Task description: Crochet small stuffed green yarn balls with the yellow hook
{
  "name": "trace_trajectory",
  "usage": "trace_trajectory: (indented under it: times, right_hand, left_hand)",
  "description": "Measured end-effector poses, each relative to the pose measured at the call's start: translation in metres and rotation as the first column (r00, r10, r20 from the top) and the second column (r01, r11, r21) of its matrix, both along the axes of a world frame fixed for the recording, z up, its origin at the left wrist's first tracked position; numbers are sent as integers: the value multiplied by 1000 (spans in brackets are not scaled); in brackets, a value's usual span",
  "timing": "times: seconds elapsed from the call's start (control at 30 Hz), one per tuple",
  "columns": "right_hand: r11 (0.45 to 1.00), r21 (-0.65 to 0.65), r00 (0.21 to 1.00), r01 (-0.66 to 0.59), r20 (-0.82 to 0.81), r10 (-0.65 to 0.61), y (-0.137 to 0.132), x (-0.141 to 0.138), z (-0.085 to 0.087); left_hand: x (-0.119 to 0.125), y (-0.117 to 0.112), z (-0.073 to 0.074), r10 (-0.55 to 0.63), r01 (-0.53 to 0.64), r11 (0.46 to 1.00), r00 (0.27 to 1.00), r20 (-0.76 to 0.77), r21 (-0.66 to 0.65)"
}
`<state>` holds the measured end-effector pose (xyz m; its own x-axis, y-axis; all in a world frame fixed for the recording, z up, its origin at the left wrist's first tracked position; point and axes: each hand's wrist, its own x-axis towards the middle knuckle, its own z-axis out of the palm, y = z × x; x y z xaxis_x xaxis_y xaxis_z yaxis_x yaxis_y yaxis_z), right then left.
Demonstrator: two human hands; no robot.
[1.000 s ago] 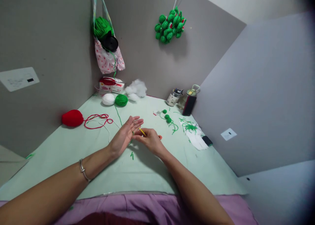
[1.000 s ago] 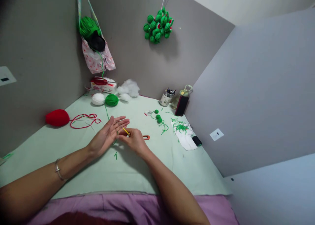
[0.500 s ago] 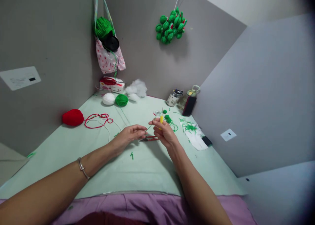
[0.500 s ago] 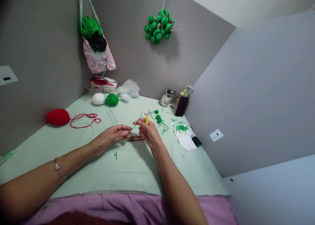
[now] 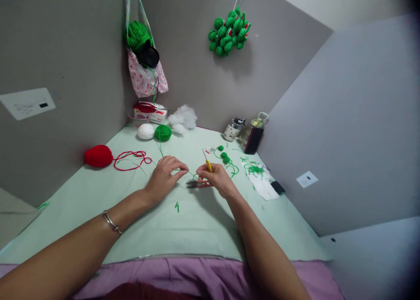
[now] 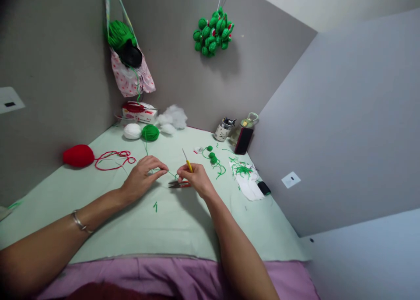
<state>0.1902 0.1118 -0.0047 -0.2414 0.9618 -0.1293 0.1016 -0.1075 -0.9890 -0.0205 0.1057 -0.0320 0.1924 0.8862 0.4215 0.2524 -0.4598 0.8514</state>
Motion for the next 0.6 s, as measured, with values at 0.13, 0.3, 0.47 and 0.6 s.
trace_trajectory:
  times: [0.13,0.3,0.47,0.6]
  right_hand:
    - [992,-55,991,-113,59,117,-6,-5,2]
    - [970,-114,975,-216,18,219,-9,-6,5]
    - [981,-114,982,-158,-121,144,-4,-4,2]
    - [988,-102,979,-114,-182,94,-2,-3,0]
  left_hand:
    - [0,-1,-2,75,-74,993,997,-4,89]
    - [2,-4,-3,154,-158,979,987,40,128]
    - [4,-11,1,121,-126,991,987,102,39]
    - [10,-13,1,-31,52,989,989,148,-139]
